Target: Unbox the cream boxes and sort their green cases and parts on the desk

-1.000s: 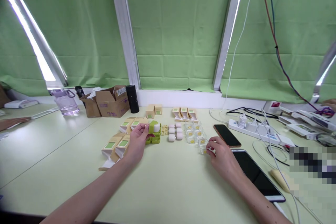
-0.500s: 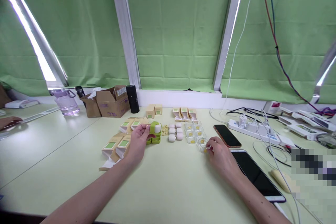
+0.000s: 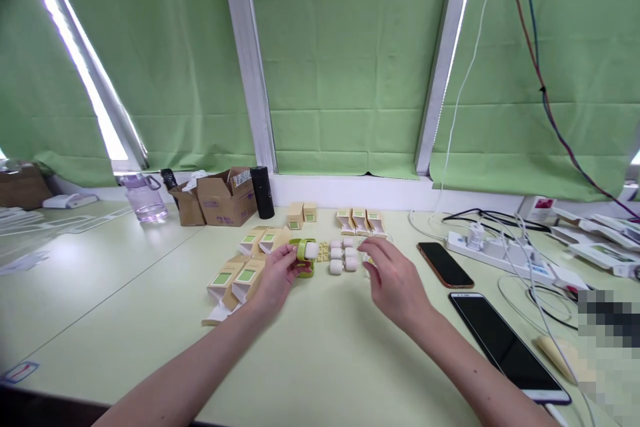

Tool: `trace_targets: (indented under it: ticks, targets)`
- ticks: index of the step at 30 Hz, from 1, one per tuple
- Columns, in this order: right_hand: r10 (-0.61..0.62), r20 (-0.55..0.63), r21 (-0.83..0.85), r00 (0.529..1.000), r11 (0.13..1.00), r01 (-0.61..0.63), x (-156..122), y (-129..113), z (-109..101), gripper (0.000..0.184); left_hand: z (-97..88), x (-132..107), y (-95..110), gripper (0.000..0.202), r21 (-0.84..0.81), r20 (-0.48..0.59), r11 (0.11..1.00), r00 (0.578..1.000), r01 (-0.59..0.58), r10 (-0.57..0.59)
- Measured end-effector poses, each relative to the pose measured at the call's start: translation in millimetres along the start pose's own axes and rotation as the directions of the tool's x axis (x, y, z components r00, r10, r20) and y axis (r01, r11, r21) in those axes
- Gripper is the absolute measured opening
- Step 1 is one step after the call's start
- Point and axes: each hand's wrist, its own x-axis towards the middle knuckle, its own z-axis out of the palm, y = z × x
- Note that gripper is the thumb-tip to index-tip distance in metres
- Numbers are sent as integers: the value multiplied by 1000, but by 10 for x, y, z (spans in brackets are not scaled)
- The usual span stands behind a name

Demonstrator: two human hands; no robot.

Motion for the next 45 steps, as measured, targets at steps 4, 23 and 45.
trace_targets:
  ticks: [4,23,45]
  targets:
    - [-147,-49,47,988,988,149,169,-226,359,42,-2,-12,8,34,23,22,999,999,47,-47]
    - [340,141,736,930,592,-328,0,-242,752,31,56,-103,4,51,190,184,976,973,105,-140]
    - [546,399,875,737,14,-484,-6,-331,755,54,93,-138,30,31,318,162,921,970,-227,183]
